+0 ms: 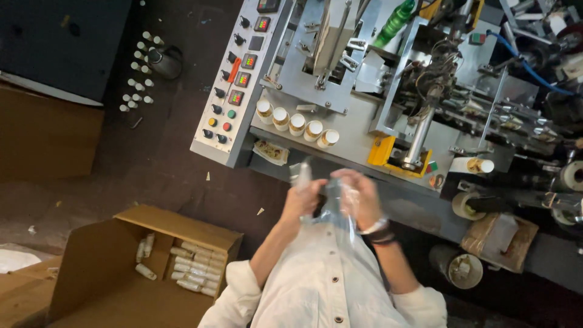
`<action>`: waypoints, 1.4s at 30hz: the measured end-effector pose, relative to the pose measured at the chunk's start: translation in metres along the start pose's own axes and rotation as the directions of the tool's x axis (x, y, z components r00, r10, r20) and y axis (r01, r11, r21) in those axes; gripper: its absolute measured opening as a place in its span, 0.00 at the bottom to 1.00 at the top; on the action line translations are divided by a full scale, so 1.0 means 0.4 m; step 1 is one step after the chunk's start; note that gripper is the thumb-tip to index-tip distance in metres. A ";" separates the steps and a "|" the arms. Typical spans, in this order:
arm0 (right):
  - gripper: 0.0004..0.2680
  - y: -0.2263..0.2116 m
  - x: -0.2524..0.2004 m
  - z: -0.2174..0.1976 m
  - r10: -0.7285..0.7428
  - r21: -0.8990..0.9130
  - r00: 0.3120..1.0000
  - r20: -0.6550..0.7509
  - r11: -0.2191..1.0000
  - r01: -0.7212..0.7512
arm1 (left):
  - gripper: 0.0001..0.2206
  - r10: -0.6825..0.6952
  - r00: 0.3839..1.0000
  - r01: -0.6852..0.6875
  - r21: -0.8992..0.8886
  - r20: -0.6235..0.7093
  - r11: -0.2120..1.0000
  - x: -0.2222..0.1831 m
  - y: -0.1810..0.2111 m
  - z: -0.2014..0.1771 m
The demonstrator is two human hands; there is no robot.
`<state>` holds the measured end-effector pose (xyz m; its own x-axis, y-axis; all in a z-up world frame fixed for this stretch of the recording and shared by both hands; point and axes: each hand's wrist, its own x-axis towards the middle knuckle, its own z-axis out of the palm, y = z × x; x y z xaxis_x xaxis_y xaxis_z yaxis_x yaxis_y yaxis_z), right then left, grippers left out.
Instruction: Packing stacks of paper cups into plastic sleeves in a manufacturing facility.
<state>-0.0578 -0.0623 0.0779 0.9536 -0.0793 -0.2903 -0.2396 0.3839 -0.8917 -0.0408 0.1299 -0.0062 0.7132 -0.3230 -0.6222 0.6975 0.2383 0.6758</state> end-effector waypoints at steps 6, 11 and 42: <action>0.09 0.095 -0.005 0.017 -0.383 -0.893 0.919 0.091 0.377 0.246 | 0.13 0.224 0.970 -0.223 -0.024 0.093 0.975 0.036 0.001 0.030; 0.08 0.192 0.018 -0.111 -0.115 -0.357 0.990 0.084 0.924 0.138 | 0.12 0.055 0.927 0.032 -0.224 0.372 0.974 -0.003 0.046 -0.032; 0.07 0.312 0.359 -0.198 -0.223 -0.794 0.970 0.093 0.572 0.208 | 0.11 0.100 0.947 -0.192 -0.290 -0.306 0.938 0.409 -0.247 -0.006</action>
<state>0.0347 -0.0985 -0.1027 0.9958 -0.0767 -0.0505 -0.0835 -0.5269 -0.8458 0.0072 0.0560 -0.1756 0.7662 -0.0022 -0.6426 0.5372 0.5511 0.6385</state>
